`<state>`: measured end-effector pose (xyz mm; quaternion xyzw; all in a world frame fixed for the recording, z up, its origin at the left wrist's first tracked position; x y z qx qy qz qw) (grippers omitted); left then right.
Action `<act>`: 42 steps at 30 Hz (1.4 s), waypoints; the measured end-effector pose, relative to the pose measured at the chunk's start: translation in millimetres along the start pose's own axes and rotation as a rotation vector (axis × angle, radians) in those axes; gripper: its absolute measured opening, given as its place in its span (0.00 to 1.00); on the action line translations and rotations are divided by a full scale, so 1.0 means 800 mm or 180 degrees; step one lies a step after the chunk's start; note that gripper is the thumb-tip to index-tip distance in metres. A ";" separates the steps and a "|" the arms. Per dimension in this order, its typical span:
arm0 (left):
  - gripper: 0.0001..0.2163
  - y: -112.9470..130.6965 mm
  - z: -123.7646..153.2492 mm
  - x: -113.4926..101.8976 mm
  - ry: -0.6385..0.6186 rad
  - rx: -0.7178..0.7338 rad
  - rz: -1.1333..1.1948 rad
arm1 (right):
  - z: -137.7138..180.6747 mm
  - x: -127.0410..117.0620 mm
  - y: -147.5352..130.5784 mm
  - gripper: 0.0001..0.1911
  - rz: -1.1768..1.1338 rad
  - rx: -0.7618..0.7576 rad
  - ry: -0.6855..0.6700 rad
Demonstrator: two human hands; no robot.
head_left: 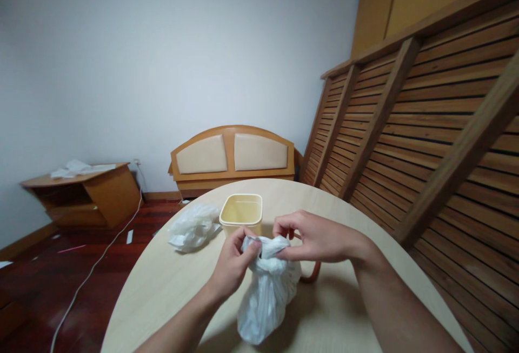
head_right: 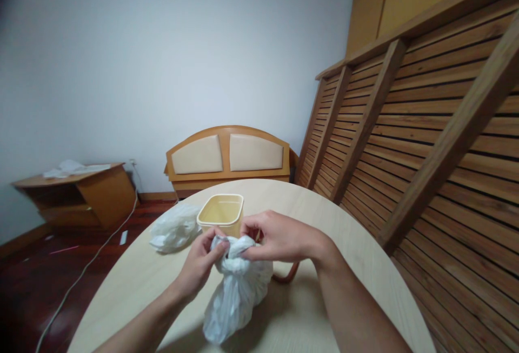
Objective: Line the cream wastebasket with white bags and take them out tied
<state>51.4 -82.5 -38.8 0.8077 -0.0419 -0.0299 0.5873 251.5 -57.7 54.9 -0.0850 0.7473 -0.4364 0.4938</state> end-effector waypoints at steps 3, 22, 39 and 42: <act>0.20 -0.005 -0.004 -0.009 0.0510 0.0023 0.0236 | 0.002 -0.002 -0.003 0.11 -0.0059 0.0083 -0.0060; 0.18 -0.007 0.026 -0.001 -0.0322 0.1998 -0.0717 | -0.004 0.000 0.008 0.05 -0.0696 0.0252 0.0858; 0.17 -0.004 0.001 0.003 0.0277 0.0348 -0.0539 | 0.002 -0.033 0.032 0.13 0.0646 0.0427 0.2264; 0.17 0.001 0.000 0.002 0.0286 0.0421 -0.0260 | 0.000 -0.017 0.037 0.27 -0.0082 0.0876 0.0769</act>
Point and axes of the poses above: each hand's wrist, its own z-axis away from the middle knuckle, its own x-axis out of the palm, y = z × x, the point moved 1 cm from there along -z, towards the middle knuckle, and after that the axes turned 5 degrees about -z, right-handed, at the moved point
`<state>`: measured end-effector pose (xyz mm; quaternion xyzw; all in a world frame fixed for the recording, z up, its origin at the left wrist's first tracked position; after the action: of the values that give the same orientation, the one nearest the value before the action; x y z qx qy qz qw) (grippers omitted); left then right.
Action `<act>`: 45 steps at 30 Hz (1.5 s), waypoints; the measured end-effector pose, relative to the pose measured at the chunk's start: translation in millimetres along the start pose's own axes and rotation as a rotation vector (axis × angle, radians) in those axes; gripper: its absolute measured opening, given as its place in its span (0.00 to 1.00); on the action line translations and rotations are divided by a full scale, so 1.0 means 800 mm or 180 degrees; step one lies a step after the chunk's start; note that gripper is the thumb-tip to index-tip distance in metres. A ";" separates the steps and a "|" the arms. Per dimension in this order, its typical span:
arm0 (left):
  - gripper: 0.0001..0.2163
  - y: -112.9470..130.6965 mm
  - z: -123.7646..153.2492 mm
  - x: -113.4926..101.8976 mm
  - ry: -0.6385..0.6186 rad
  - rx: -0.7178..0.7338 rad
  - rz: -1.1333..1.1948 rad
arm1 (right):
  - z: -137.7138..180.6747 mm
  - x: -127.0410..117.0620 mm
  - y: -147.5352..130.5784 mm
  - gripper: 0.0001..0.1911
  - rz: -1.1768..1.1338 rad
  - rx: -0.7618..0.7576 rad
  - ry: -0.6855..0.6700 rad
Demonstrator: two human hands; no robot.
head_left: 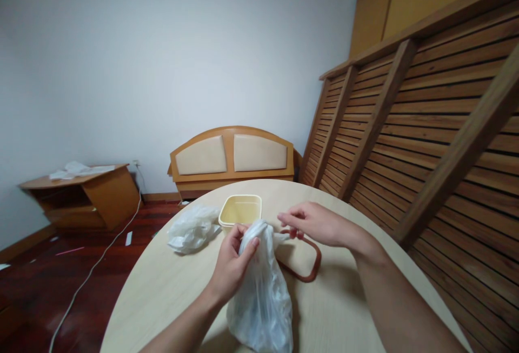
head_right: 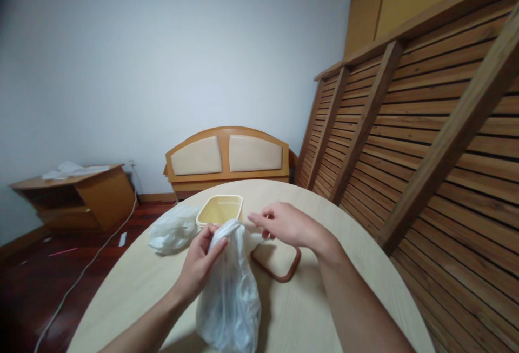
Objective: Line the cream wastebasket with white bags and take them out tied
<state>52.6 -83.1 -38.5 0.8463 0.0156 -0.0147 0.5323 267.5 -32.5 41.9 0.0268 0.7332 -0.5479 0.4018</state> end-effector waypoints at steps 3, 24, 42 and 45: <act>0.18 0.005 0.003 0.001 -0.0113 0.0063 0.0403 | 0.000 0.018 -0.006 0.27 -0.0404 -0.0286 -0.0835; 0.12 0.045 -0.006 0.004 0.0064 0.0466 -0.0650 | -0.009 0.063 -0.043 0.51 -0.1589 -0.1404 0.1009; 0.36 0.069 -0.017 0.003 -0.0134 -0.0933 0.0565 | 0.032 0.057 -0.029 0.31 -0.1295 -0.1254 0.1094; 0.25 0.071 -0.025 0.002 -0.0205 -0.0656 0.0413 | 0.033 0.071 -0.007 0.34 -0.1329 -0.0795 0.1523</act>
<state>56.6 -90.0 21.4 0.7854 -0.0549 -0.0058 0.6165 241.0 -79.5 8.9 -0.0455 0.8578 -0.5026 0.0978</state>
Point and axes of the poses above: each hand's wrist, its own z-axis away from the middle knuckle, its own x-axis out of the palm, y = z × x, the point moved 1 cm from there along -z, towards the middle knuckle, and after that the axes turned 5 degrees about -z, right-handed, at the moved point
